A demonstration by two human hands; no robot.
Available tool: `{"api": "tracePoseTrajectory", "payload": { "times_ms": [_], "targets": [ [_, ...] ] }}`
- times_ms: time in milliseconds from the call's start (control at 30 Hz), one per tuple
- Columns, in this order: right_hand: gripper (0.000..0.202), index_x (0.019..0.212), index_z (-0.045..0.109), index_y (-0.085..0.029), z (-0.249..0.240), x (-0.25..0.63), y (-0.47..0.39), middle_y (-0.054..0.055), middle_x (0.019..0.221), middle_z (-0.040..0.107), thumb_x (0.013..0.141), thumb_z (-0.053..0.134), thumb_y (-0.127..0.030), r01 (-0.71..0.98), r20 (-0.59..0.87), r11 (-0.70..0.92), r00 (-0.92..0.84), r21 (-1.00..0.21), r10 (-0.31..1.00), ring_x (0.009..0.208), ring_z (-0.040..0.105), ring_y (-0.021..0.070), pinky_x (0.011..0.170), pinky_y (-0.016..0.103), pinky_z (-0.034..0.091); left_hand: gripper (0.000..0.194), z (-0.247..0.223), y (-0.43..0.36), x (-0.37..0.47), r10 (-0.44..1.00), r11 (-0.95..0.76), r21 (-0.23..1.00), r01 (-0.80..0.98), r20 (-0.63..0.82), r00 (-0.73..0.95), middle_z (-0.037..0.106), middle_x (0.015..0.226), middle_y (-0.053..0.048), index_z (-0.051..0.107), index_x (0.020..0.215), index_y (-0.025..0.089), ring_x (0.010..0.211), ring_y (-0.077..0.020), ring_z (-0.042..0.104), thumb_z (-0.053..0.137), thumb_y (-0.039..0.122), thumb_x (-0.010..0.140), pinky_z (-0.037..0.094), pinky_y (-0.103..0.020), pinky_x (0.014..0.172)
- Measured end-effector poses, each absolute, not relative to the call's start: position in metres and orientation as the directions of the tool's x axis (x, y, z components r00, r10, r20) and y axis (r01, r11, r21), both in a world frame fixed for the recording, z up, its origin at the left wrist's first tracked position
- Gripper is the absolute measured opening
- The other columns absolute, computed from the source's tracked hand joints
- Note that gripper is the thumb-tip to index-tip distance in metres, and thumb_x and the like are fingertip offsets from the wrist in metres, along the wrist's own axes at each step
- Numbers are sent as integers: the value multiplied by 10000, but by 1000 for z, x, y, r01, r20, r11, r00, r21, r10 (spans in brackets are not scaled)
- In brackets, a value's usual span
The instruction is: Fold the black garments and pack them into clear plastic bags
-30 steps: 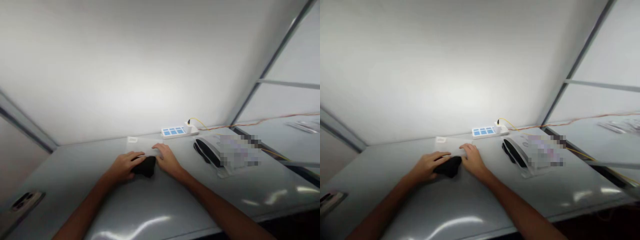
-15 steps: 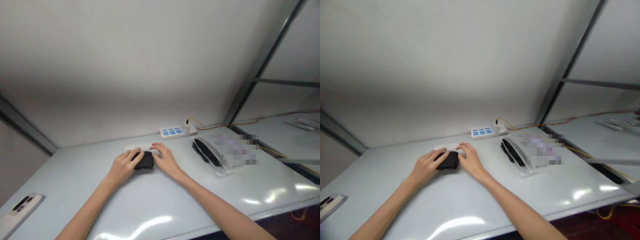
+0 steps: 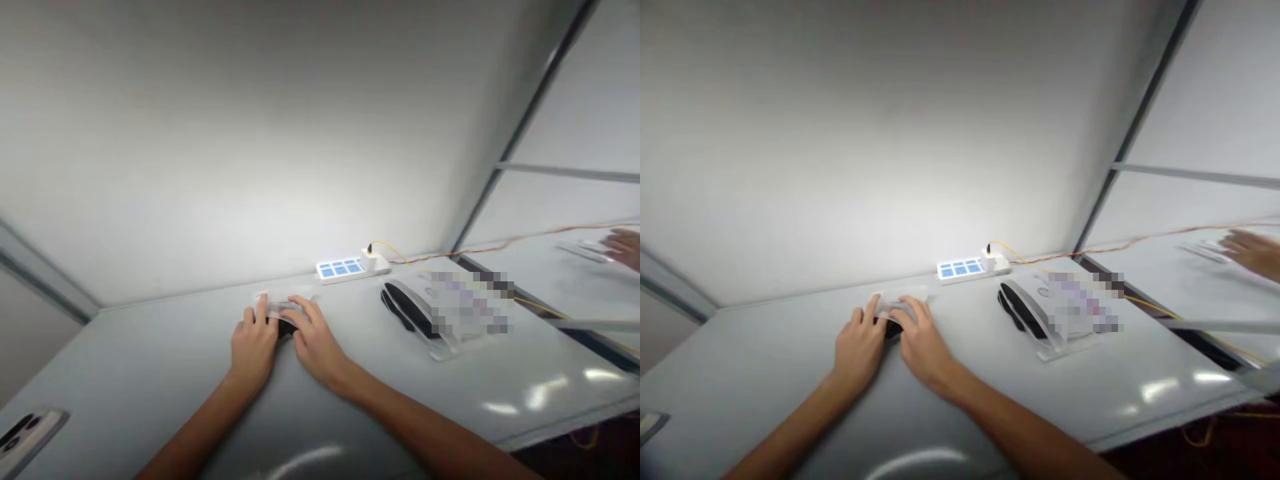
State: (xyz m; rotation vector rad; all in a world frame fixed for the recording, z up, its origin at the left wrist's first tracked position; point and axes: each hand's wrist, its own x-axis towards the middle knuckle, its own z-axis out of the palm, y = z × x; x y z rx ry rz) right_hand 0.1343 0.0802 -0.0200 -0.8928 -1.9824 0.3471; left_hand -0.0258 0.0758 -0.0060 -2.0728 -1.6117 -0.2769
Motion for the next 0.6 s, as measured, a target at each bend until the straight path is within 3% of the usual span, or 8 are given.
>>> {"api": "tracePoseTrajectory", "payload": {
  "times_ms": [167,300,400,533,600],
  "targets": [
    [654,1325,593,-210,-19,135,78,116,1445,500,745,430,44,599,562,617,-309,-511,767,1359,418,267,1174,526,371,503,-9,74,-40,808,-369,-120,921,448,382,403,1573,-225,563,1359,136,1148,-360,622,607,117,859,573,-505,905],
    [639,1361,565,-126,-22,146,88,164,1488,445,757,436,35,662,511,547,-277,-512,814,1390,396,294,1182,486,378,588,-5,66,-53,690,-642,-12,766,427,585,349,1616,-170,473,1469,208,1319,-361,520,624,297,908,512,-534,1044],
    [629,1368,550,-96,-25,156,99,191,1488,430,769,420,40,690,501,509,-240,-514,831,1404,382,294,1191,490,367,565,-4,66,-58,663,-693,58,718,442,605,372,1607,-137,426,1516,268,1319,-332,522,559,362,975,503,-523,1062],
    [625,1382,532,-133,-30,156,102,187,1496,430,781,436,11,692,508,513,-240,-508,827,1410,385,301,1182,529,374,436,-16,72,-61,717,-576,48,816,510,476,515,1465,-165,539,1413,223,1151,-325,590,511,218,979,541,-521,966],
    [667,1410,513,-152,-32,150,98,173,1512,426,765,446,4,684,520,539,-265,-493,812,1422,380,309,1192,540,361,535,-20,75,-64,731,-519,25,854,530,429,552,1391,-161,543,1407,222,1094,-310,588,451,51,909,545,-508,932]
  ]
}}
